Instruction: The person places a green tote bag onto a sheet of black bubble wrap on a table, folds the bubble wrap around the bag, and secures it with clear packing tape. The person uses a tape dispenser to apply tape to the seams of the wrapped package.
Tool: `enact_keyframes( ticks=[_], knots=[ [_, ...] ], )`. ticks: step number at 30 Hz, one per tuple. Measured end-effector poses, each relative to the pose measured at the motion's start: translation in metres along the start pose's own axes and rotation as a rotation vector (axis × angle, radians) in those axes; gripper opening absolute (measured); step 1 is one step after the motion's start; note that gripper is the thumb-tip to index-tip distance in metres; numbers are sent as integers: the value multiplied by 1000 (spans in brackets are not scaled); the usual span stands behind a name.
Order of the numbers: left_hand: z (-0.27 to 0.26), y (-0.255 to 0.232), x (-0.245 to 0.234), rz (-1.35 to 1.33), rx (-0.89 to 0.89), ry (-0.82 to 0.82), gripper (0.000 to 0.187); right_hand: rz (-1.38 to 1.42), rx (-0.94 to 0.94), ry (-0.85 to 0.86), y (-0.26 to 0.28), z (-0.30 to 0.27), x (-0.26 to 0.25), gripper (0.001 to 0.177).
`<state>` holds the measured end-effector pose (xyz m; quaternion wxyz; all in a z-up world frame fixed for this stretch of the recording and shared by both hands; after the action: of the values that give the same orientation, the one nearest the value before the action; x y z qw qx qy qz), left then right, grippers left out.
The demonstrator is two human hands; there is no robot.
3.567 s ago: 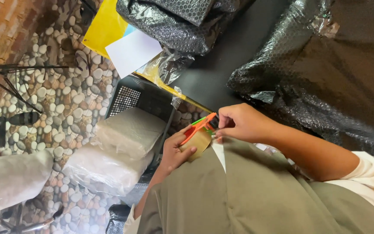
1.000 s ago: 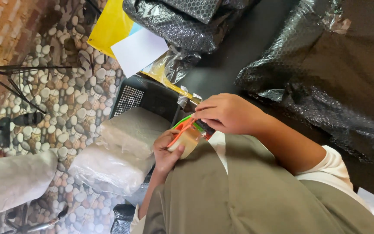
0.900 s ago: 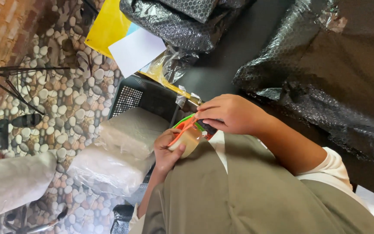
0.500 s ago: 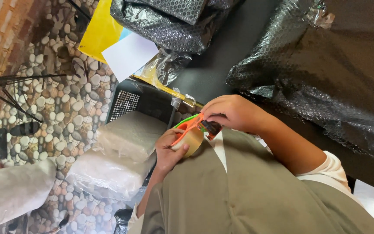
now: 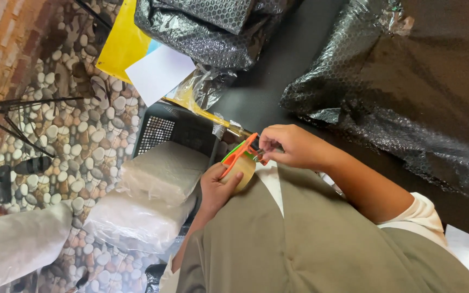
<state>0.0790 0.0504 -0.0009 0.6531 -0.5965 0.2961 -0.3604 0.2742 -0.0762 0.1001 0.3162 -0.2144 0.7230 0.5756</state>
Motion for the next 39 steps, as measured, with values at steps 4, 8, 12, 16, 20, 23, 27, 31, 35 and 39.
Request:
enact_keyframes(
  ticks=[4,8,12,16,20,23,27,31,35,39],
  knots=[
    [1,-10,8,17,-38,18,37,18,99,-7,-13,-3,13,17],
    [2,-18,17,4,-47,134,51,30,193,180,12,-12,-5,22],
    [8,-26,24,-87,-26,290,57,128,261,266,7,-10,-17,32],
    [7,-24,25,-75,-15,358,58,168,294,299,1,-16,-39,34],
    [4,-33,19,-210,25,316,53,237,343,219,-26,-23,-70,34],
    [-2,-37,20,-316,13,315,50,337,349,259,-53,-19,-56,37],
    [9,-78,34,-477,35,347,48,554,290,231,-72,-5,-45,40],
    [3,-72,30,-485,49,360,43,564,206,223,-50,3,-55,37],
    [3,-84,34,-534,39,360,40,565,159,203,-50,17,-55,34],
    [-23,-32,18,-535,-30,316,37,633,164,199,-82,38,-20,42]
  ],
)
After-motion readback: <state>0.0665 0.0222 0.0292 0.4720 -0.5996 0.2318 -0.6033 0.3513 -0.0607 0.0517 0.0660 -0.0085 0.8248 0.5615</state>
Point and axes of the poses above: each hand's wrist, its own z-axis towards the middle knuckle, its own x-axis out of the palm, y = z × x, the point moved 7 cm from there along z, towards the middle knuckle, and after that the axes turned 13 degrees about -z, right-handed, at the moved point
